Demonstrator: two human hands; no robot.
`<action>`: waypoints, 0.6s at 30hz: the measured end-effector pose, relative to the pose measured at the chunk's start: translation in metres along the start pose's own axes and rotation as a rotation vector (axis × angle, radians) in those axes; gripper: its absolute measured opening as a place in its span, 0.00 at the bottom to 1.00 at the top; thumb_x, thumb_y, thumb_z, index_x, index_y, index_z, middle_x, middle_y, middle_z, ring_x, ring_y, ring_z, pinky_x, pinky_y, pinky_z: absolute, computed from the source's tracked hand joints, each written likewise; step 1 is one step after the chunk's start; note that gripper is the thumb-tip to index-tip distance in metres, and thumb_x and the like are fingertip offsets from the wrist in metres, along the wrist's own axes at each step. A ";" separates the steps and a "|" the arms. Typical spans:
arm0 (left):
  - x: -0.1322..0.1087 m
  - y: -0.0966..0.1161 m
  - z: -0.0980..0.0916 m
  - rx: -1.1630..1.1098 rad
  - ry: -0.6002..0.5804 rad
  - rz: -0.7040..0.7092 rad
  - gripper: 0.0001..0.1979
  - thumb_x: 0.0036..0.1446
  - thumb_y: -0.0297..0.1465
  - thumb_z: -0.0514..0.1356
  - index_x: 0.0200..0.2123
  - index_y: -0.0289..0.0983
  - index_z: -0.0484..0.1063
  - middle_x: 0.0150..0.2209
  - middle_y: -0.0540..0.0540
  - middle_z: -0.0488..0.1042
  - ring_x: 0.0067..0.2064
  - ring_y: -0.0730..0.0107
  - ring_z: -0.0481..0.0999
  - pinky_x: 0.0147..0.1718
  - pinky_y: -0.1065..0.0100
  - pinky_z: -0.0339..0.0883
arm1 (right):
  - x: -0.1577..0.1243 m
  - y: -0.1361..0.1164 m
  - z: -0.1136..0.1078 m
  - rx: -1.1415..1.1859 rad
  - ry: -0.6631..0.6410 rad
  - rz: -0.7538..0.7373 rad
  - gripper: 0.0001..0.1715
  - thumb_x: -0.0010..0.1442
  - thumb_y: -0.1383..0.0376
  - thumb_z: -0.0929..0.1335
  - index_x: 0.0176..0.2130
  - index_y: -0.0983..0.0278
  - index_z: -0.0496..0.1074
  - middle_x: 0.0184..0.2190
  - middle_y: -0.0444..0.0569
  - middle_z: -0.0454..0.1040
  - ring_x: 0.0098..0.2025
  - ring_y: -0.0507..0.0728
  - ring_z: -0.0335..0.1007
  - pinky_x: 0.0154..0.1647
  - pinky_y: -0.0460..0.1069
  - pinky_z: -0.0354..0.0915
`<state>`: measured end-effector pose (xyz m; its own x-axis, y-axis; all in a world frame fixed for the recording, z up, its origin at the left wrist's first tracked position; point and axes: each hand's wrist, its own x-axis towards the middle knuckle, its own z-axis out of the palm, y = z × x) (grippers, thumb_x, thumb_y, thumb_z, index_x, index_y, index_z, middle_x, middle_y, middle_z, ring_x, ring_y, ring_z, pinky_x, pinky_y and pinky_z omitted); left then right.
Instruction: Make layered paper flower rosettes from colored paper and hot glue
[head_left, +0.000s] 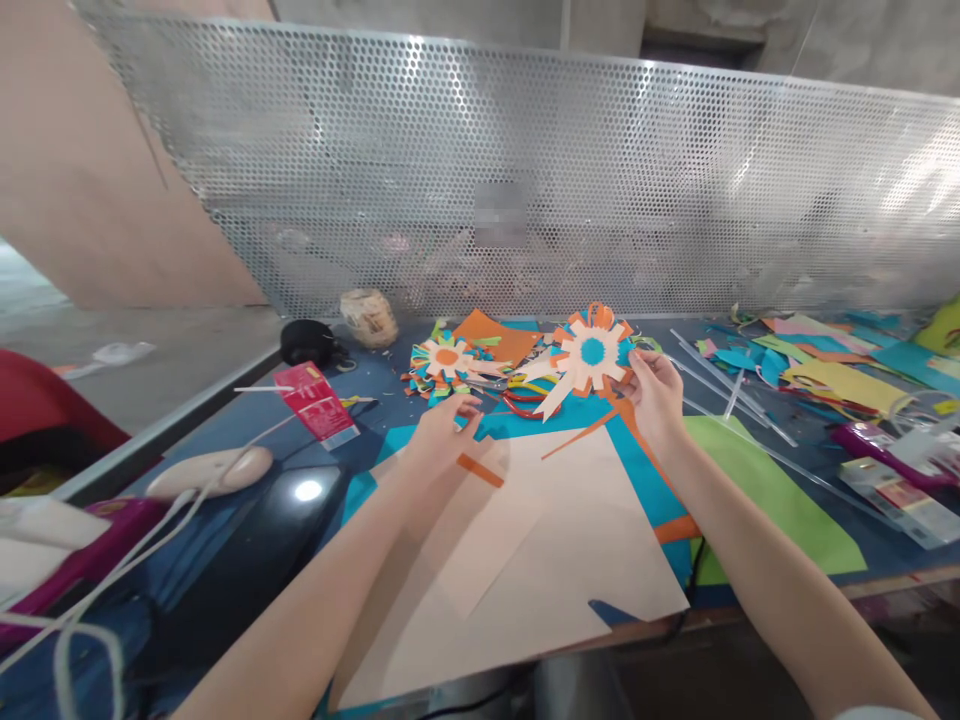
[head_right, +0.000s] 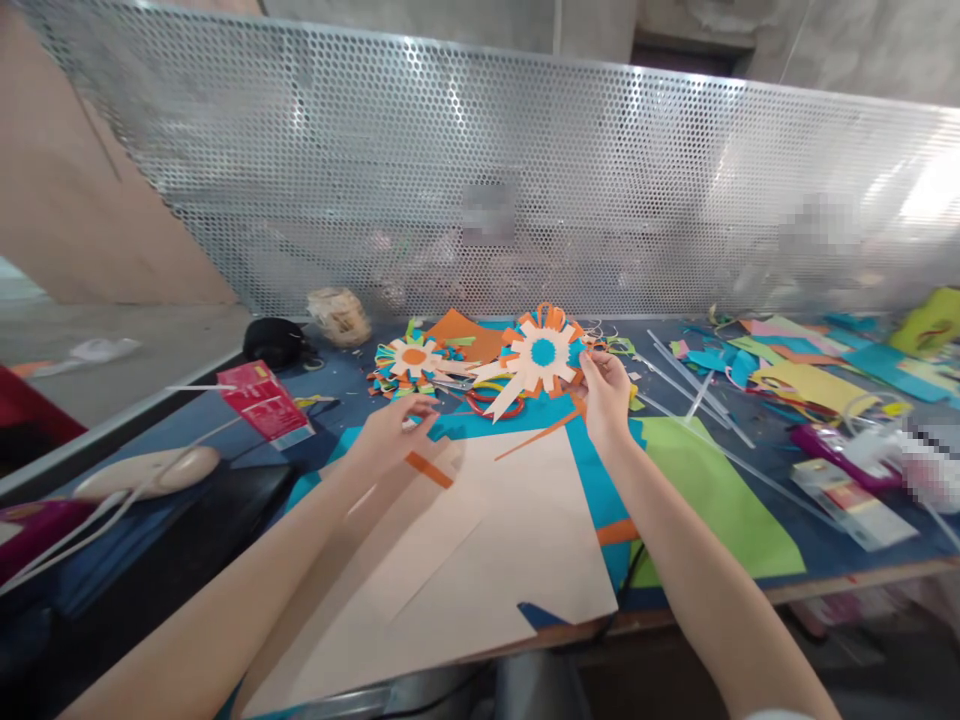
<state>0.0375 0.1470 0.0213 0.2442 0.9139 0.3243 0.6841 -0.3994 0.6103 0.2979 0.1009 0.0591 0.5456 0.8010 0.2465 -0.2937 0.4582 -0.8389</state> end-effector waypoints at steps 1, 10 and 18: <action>0.000 0.000 0.001 0.007 -0.003 -0.001 0.09 0.49 0.34 0.53 0.34 0.38 0.68 0.35 0.45 0.76 0.37 0.64 0.75 0.36 0.66 0.67 | 0.001 0.001 -0.001 -0.002 -0.004 0.012 0.16 0.40 0.62 0.72 0.27 0.63 0.62 0.20 0.37 0.70 0.24 0.50 0.70 0.25 0.47 0.70; -0.001 -0.002 0.002 0.091 -0.059 0.006 0.12 0.50 0.33 0.52 0.38 0.38 0.67 0.35 0.46 0.76 0.38 0.65 0.75 0.38 0.67 0.66 | 0.006 0.005 -0.008 -0.125 -0.062 0.092 0.17 0.39 0.65 0.70 0.32 0.62 0.65 0.19 0.37 0.70 0.20 0.49 0.67 0.21 0.45 0.67; 0.000 -0.012 0.013 0.167 -0.091 0.087 0.11 0.49 0.36 0.53 0.36 0.38 0.68 0.37 0.44 0.75 0.42 0.62 0.73 0.42 0.64 0.65 | 0.008 0.006 -0.010 -0.172 -0.086 0.116 0.17 0.39 0.65 0.68 0.34 0.60 0.66 0.20 0.38 0.71 0.17 0.51 0.66 0.16 0.45 0.63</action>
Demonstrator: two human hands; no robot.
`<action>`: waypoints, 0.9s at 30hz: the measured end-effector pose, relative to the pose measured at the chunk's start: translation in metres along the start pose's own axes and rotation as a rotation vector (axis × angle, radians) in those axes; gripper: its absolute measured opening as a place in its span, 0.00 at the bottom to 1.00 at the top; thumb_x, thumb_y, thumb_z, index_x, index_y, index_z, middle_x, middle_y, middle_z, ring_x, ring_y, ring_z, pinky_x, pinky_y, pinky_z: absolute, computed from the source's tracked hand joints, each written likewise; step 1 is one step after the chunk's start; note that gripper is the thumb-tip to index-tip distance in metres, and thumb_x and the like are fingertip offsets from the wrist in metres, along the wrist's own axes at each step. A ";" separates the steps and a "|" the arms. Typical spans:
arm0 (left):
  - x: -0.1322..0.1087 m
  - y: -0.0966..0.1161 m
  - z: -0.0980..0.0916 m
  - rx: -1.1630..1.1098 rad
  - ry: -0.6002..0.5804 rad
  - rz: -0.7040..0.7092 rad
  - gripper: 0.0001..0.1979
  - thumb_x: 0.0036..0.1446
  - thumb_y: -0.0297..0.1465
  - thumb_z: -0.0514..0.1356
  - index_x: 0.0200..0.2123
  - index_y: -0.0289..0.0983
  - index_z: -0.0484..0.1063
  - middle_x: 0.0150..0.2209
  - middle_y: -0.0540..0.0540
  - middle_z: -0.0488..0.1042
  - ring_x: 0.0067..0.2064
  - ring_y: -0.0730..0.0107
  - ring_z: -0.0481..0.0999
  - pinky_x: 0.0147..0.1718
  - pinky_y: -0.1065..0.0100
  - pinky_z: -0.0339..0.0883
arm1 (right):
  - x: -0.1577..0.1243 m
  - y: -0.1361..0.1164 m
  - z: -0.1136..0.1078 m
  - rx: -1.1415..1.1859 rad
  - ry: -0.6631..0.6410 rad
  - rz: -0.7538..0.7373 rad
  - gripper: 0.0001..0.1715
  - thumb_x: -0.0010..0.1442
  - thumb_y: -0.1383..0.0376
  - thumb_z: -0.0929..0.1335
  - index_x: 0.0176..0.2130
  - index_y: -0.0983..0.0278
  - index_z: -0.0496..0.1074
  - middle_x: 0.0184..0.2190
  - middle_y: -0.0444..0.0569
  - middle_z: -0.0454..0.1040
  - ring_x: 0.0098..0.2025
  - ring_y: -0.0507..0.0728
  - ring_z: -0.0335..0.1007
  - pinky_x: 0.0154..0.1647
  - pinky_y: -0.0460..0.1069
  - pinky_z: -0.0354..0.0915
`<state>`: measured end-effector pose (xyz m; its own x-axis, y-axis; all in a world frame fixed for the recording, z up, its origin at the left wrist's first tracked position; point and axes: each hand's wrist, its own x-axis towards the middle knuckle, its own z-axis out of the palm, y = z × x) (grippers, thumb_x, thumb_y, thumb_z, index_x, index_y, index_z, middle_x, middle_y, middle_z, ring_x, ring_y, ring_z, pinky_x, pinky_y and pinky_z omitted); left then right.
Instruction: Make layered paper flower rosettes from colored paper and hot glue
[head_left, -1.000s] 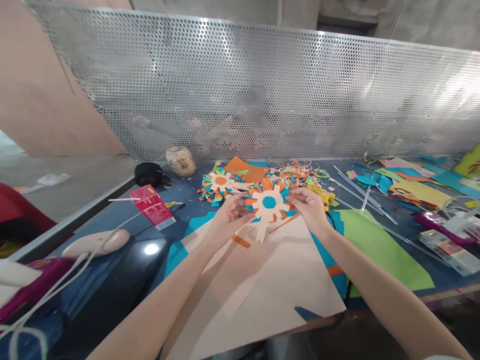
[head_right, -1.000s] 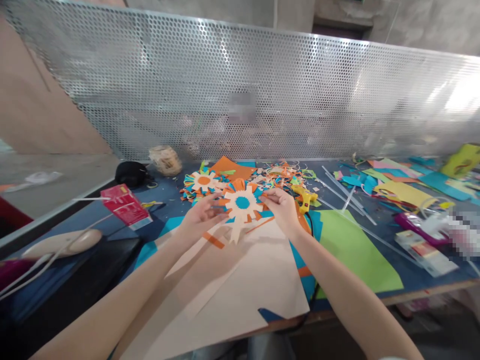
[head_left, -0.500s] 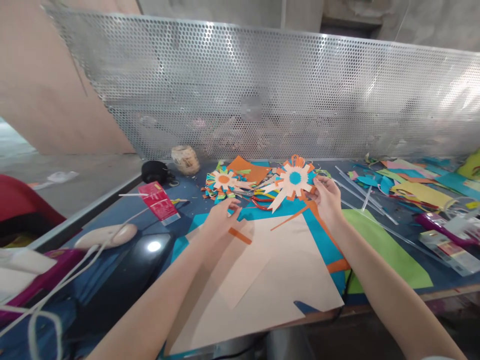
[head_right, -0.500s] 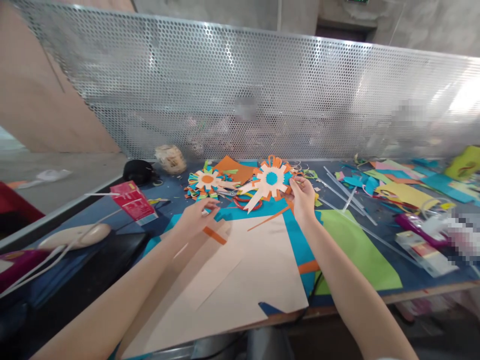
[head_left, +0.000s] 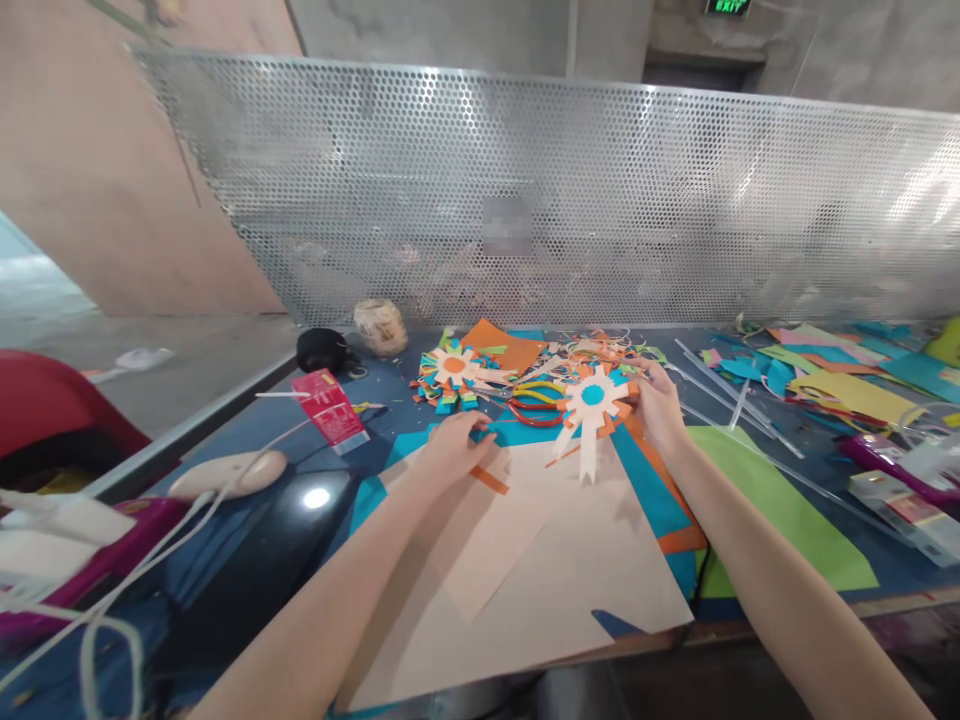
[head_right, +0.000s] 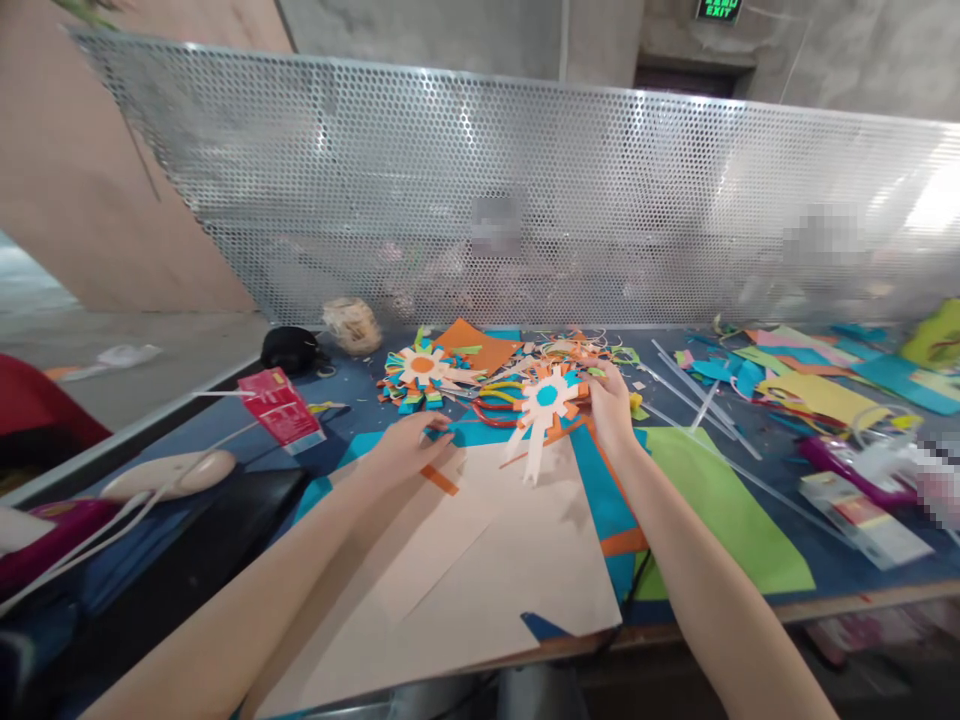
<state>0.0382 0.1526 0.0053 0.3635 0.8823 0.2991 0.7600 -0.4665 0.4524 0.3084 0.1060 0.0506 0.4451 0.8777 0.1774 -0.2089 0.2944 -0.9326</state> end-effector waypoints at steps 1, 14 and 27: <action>0.000 0.000 0.001 0.007 0.002 0.010 0.11 0.49 0.36 0.53 0.35 0.38 0.69 0.38 0.44 0.75 0.42 0.61 0.72 0.43 0.64 0.65 | -0.001 0.000 0.001 -0.009 -0.004 0.002 0.17 0.39 0.66 0.68 0.34 0.60 0.66 0.19 0.38 0.71 0.17 0.51 0.66 0.16 0.45 0.63; 0.009 -0.006 -0.040 0.021 0.318 -0.131 0.11 0.52 0.34 0.50 0.34 0.36 0.69 0.38 0.41 0.75 0.41 0.62 0.73 0.43 0.64 0.65 | -0.013 0.009 0.008 -0.646 -0.413 -0.120 0.12 0.50 0.63 0.62 0.36 0.62 0.68 0.23 0.40 0.71 0.18 0.50 0.66 0.17 0.44 0.63; 0.105 0.012 -0.054 0.452 0.043 0.010 0.14 0.52 0.32 0.52 0.41 0.33 0.68 0.42 0.37 0.73 0.44 0.53 0.72 0.41 0.59 0.64 | -0.052 0.001 0.034 -1.426 -0.728 -0.323 0.09 0.58 0.70 0.60 0.34 0.65 0.68 0.34 0.53 0.74 0.38 0.56 0.70 0.36 0.47 0.61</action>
<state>0.0566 0.2362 0.0872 0.3568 0.8700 0.3401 0.9189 -0.3925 0.0400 0.2552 0.0732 0.0514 -0.2594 0.9572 0.1287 0.9180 0.2858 -0.2749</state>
